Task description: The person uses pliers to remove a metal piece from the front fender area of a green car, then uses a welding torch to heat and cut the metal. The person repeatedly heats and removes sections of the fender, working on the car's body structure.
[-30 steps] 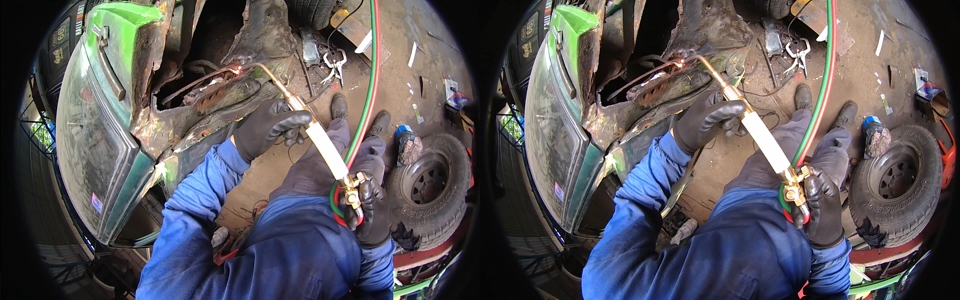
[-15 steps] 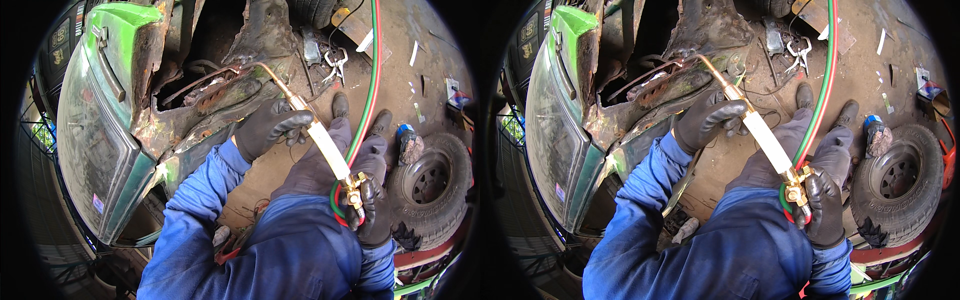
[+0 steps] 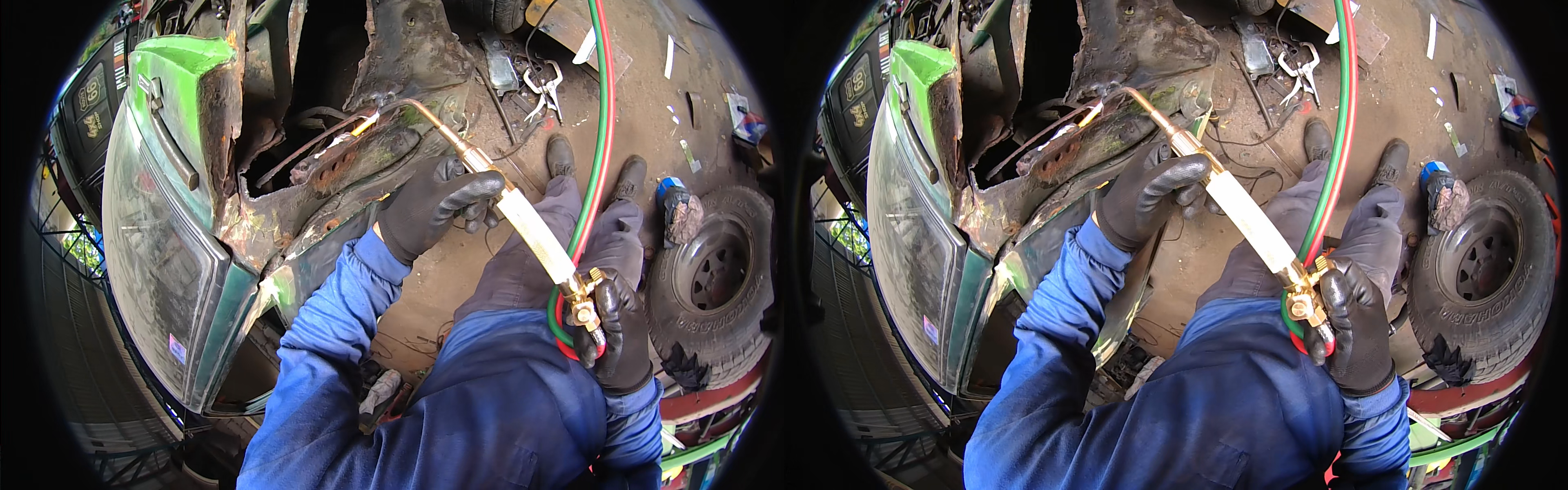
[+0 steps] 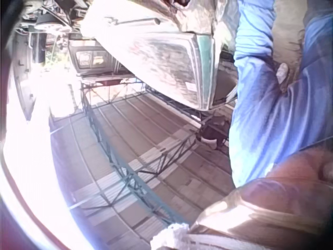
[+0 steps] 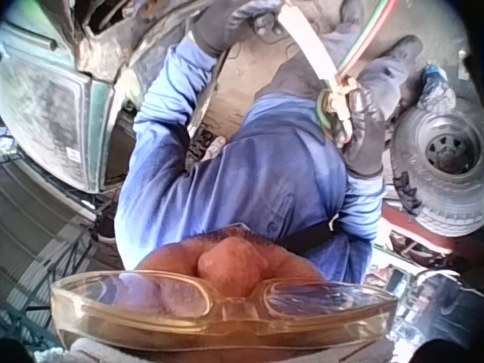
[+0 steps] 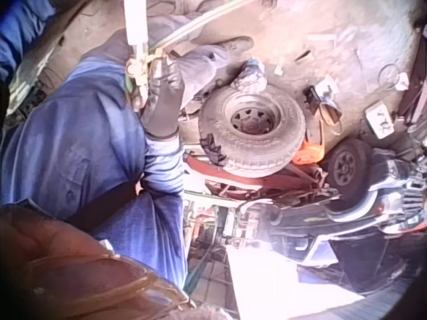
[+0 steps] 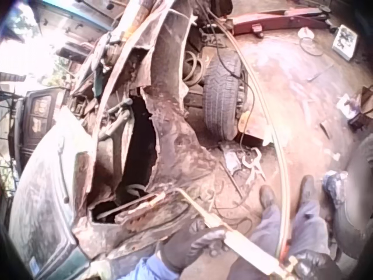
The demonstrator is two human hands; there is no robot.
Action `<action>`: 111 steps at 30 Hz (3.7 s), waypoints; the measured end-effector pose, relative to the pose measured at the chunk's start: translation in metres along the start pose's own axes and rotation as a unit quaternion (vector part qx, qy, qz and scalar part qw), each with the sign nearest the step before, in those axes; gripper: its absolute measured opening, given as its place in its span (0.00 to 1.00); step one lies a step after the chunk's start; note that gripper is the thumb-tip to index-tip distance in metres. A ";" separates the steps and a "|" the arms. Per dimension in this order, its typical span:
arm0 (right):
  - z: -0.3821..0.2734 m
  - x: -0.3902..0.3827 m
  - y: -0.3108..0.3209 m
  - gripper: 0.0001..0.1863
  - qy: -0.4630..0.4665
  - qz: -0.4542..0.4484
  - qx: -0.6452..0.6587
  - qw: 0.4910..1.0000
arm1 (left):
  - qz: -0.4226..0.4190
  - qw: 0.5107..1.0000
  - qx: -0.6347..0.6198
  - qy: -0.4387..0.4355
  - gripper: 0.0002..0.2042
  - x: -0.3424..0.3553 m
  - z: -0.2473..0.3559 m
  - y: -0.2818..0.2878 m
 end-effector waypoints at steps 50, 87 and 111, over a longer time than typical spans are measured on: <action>0.004 0.002 0.003 0.27 0.008 -0.008 -0.035 0.999 | -0.011 0.999 0.015 0.034 0.16 -0.005 0.001 -0.004; 0.049 0.007 0.000 0.21 0.093 -0.011 -0.014 0.995 | 0.022 0.999 0.030 0.005 0.16 -0.024 0.005 -0.004; 0.090 0.019 -0.018 0.23 0.121 -0.002 0.020 0.992 | 0.022 0.996 0.084 0.015 0.15 -0.033 -0.009 0.011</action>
Point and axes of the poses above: each hand's wrist, its own x-axis towards the middle knuckle, its own y-axis out of the back of the hand, z = x × y, the point moved 10 cm from there along x, towards the middle knuckle, and after that the axes turned 3 degrees about -y, right-handed, at the moved point
